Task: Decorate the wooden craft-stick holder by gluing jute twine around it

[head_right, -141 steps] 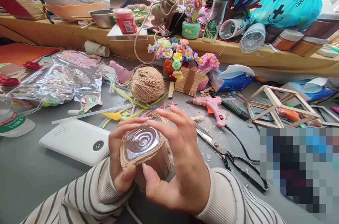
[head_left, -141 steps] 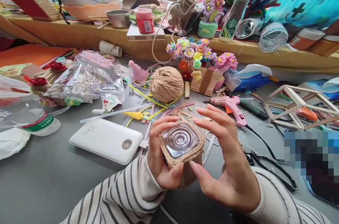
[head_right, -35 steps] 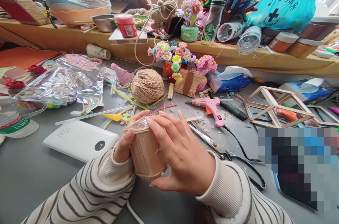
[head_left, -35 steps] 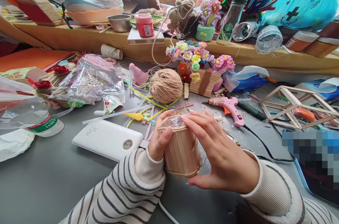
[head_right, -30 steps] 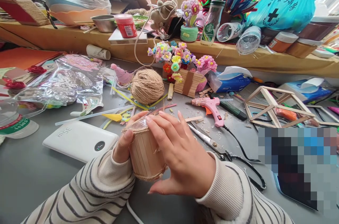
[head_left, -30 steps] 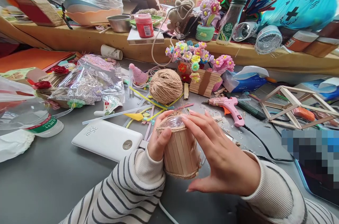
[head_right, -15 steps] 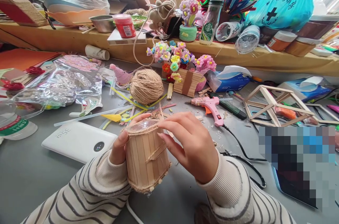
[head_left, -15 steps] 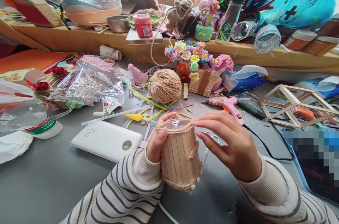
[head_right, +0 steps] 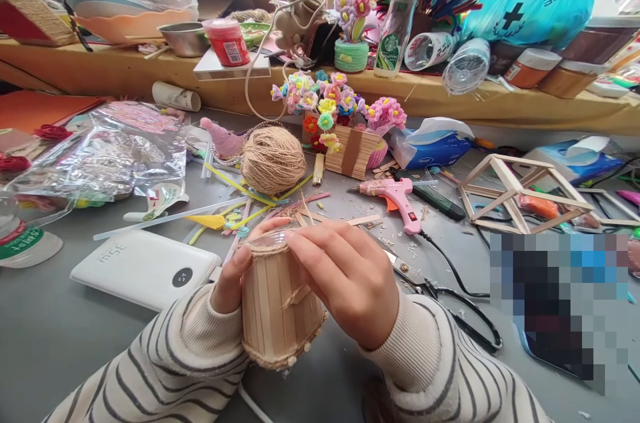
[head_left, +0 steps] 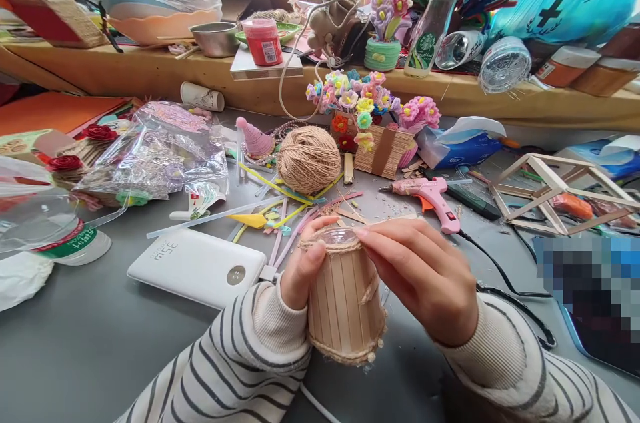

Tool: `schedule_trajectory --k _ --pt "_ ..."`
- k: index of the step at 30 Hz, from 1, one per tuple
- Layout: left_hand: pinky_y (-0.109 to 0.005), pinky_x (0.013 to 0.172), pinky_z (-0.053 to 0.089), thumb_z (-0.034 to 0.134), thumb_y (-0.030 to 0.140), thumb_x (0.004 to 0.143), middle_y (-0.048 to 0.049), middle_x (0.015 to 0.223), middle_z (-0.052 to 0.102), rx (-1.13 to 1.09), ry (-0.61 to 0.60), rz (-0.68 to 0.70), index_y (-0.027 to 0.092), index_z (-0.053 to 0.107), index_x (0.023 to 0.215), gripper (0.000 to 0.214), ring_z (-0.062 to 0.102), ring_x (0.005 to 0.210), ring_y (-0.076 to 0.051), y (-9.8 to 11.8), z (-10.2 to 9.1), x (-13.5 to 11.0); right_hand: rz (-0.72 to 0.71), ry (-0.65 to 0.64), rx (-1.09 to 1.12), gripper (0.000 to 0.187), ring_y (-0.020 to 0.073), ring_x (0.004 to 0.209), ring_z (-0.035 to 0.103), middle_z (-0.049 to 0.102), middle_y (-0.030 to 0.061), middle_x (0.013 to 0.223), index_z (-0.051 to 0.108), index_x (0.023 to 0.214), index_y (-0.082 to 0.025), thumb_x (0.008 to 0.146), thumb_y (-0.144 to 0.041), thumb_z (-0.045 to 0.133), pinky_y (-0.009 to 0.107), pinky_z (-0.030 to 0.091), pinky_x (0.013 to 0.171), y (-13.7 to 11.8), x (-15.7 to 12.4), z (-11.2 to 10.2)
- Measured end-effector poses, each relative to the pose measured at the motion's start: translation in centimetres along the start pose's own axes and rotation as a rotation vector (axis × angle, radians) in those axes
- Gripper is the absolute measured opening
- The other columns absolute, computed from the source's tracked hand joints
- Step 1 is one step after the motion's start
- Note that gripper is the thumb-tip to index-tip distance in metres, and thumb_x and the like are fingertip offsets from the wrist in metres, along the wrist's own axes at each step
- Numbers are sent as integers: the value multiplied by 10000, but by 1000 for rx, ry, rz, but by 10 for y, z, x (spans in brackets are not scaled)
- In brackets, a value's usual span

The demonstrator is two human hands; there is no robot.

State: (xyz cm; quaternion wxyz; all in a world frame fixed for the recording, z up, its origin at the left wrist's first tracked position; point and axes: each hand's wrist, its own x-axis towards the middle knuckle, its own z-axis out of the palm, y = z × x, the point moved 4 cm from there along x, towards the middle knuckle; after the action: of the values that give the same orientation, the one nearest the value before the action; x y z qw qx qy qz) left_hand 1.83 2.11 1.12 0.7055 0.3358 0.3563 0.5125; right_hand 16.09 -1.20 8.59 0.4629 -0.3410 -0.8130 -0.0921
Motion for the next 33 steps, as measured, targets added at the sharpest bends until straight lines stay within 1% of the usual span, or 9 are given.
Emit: schedule_trajectory --k 4,7,14,18,20,23,27,30,33 --pt "-378 916 436 756 578 625 -19 937 721 22 4 48 221 639 1037 558 637 926 -239 0 -1 0 22 -30 49 224 205 882 690 761 110 941 673 1072 -119 876 -47 591 337 591 766 2 1 0" --pt "-403 940 425 754 575 631 -28 982 717 6 5 46 226 630 1053 562 634 962 -258 -1 -1 0 67 -36 107 197 195 869 686 761 101 943 689 1045 -139 894 -75 578 335 593 755 2 3 0" --pt "-404 923 437 736 575 655 -37 992 727 28 -33 76 217 614 1090 576 647 952 -258 -3 -3 1 139 -2 174 214 186 858 683 754 89 930 703 1026 -160 884 -56 581 323 586 743 2 2 1" --pt "-379 897 450 734 555 674 -30 988 726 45 -59 122 231 622 1085 535 646 926 -235 -2 -5 2 234 10 261 188 164 844 693 750 70 900 721 976 -169 876 -63 602 285 586 759 4 3 2" --pt "-381 900 452 726 566 679 -38 1013 716 71 -44 147 235 621 1103 549 641 934 -236 -3 -6 2 281 31 304 152 157 852 701 752 68 891 728 943 -161 859 -72 638 264 584 791 5 2 2" --pt "-356 913 459 724 562 687 -38 1053 713 103 -28 256 243 615 1144 568 646 969 -229 -2 -9 1 333 104 340 126 154 852 710 755 58 883 728 921 -168 825 -92 696 247 586 813 7 -3 2" --pt "-290 905 497 714 488 732 -30 1115 716 101 -147 509 255 571 1242 579 667 1015 -200 3 -8 -2 349 178 332 191 159 886 714 754 56 918 724 984 -198 818 -106 710 252 598 823 7 -10 5" --pt "-281 893 515 707 459 744 -53 1119 705 95 -111 621 215 567 1259 586 672 995 -195 4 -11 -4 343 160 321 268 168 986 711 755 90 1029 698 1110 -187 849 -129 679 253 585 892 4 -13 8" --pt "-316 897 523 700 461 746 -79 1123 698 94 -59 694 201 550 1273 607 669 1012 -219 5 -14 -6 300 58 357 379 192 1132 666 709 143 1194 626 1262 -150 900 -264 632 270 542 989 -2 -13 11"
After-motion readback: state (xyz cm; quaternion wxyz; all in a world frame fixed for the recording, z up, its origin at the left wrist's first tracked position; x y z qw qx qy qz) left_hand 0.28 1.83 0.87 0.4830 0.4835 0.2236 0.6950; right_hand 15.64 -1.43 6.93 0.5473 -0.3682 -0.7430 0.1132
